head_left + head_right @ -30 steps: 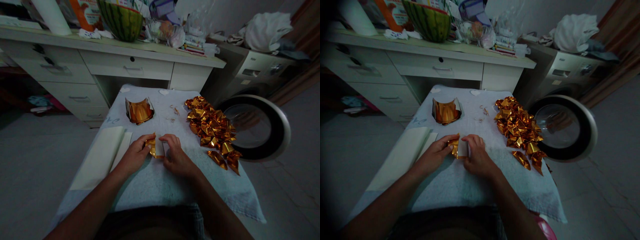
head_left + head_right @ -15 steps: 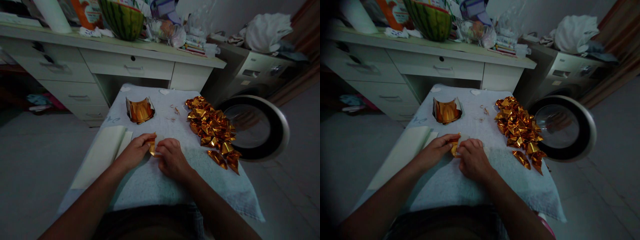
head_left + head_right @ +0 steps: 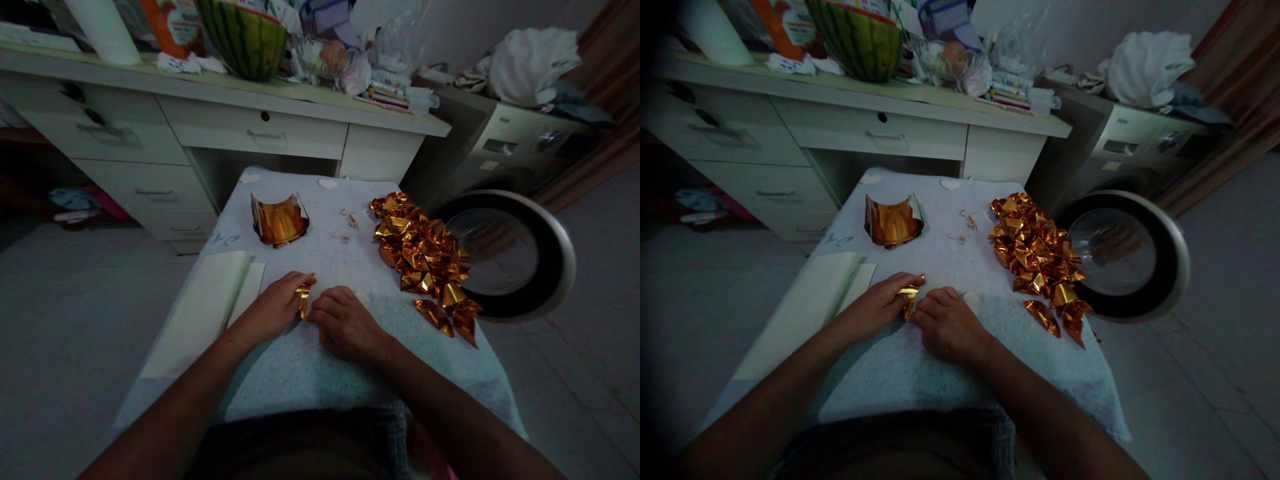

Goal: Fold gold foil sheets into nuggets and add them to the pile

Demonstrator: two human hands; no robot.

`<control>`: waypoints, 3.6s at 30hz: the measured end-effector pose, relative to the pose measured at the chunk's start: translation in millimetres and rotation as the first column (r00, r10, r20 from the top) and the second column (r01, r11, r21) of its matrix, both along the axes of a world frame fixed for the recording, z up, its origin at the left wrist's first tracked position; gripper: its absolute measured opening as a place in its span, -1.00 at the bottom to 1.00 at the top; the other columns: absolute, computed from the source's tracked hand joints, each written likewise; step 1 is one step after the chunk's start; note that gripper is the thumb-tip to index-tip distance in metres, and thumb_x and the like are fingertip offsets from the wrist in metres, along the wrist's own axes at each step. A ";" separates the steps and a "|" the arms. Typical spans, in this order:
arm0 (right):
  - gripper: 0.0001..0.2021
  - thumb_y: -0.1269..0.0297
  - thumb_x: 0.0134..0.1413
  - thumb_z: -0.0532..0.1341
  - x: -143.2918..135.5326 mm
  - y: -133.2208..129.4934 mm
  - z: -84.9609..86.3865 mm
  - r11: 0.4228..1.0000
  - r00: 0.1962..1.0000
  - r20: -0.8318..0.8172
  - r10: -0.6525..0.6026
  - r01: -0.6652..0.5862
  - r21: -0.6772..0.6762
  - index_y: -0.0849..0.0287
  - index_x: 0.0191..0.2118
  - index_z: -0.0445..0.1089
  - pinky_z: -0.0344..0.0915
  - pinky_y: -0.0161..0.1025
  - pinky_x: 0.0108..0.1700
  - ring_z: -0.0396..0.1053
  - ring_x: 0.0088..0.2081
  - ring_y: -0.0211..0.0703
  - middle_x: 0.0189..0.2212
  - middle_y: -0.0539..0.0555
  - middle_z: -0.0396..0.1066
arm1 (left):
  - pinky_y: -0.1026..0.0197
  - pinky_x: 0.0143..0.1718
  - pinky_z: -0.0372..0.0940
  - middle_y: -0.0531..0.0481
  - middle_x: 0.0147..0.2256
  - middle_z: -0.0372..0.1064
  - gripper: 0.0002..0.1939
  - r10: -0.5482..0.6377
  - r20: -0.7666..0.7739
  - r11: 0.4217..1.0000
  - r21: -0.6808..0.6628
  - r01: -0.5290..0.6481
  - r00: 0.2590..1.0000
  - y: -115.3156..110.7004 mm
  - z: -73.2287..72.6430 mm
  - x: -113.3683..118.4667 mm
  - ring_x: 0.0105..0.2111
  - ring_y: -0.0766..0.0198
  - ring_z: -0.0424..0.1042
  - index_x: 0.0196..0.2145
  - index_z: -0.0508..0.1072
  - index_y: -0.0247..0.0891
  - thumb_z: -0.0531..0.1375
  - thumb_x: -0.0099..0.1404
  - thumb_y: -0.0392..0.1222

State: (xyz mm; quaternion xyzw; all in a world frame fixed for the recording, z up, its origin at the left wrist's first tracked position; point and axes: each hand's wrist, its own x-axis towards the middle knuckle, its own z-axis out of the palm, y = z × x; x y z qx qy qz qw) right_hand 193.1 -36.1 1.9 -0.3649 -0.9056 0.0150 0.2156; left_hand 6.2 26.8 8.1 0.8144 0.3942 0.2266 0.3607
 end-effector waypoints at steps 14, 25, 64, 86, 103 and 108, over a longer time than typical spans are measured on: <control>-0.91 0.44 0.09 0.25 -3.7 13.2 11.7 0.934 0.996 -0.007 -0.090 0.082 -0.349 0.16 -0.28 0.48 0.18 -0.14 -0.06 0.30 -0.15 -0.10 -0.24 0.08 0.44 | 0.00 -0.05 0.31 -0.16 -0.11 0.33 -0.73 0.116 -0.303 0.957 0.290 -0.025 0.946 -5.3 -15.9 3.3 -0.13 0.08 0.33 -0.06 0.44 -0.28 0.05 0.34 -0.33; -0.95 0.43 0.09 0.30 -7.2 29.7 17.7 0.792 0.937 -0.119 -0.328 0.204 -0.575 0.15 -0.37 0.46 0.13 -0.10 0.01 0.25 -0.11 -0.14 -0.24 0.03 0.36 | 0.00 -0.03 0.28 -0.14 -0.10 0.34 -0.70 0.028 -0.198 0.988 0.157 0.003 0.980 -14.0 -2.7 -4.3 -0.10 0.08 0.32 -0.07 0.42 -0.24 0.04 0.29 -0.39; -0.94 0.37 0.06 0.30 -22.8 22.6 -1.3 0.809 0.884 -0.067 -0.464 0.392 -0.438 0.17 -0.37 0.40 0.11 -0.06 -0.06 0.16 -0.09 -0.03 -0.18 0.09 0.31 | 0.02 0.00 0.29 -0.11 -0.06 0.29 -0.92 0.058 -0.060 0.996 0.078 -0.053 0.997 -28.3 -4.3 -9.9 -0.04 0.12 0.35 -0.38 0.30 -0.21 0.12 0.30 -0.29; -0.89 0.35 0.08 0.27 -24.1 20.4 -0.4 0.818 0.887 -0.016 -0.462 0.419 -0.393 0.17 -0.24 0.36 0.15 -0.05 -0.08 0.15 -0.09 0.01 -0.16 0.13 0.29 | 0.00 0.06 0.28 -0.10 -0.02 0.32 -0.94 0.051 -0.074 0.991 0.129 -0.041 0.996 -28.9 -9.6 -10.8 0.01 0.11 0.35 -0.35 0.35 -0.21 0.13 0.30 -0.29; -0.93 0.34 0.14 0.19 -25.9 17.5 5.4 0.812 0.894 0.049 -0.446 0.427 -0.397 0.19 -0.25 0.38 0.15 -0.03 -0.02 0.15 -0.06 0.03 -0.12 0.16 0.28 | -0.02 0.11 0.26 -0.11 0.00 0.29 -0.96 0.041 -0.077 0.990 0.139 -0.030 0.996 -29.7 -10.4 -12.2 0.03 0.11 0.33 -0.31 0.36 -0.22 0.14 0.28 -0.32; -0.90 0.28 0.13 0.20 -23.7 15.4 8.7 0.831 0.909 0.027 -0.415 0.391 -0.397 0.18 -0.25 0.35 0.14 -0.06 -0.05 0.15 -0.08 0.01 -0.13 0.15 0.26 | -0.02 0.08 0.27 -0.13 0.01 0.28 -0.95 0.049 -0.067 0.990 0.136 -0.039 0.997 -30.2 -9.7 -11.2 0.02 0.12 0.33 -0.32 0.35 -0.22 0.13 0.27 -0.33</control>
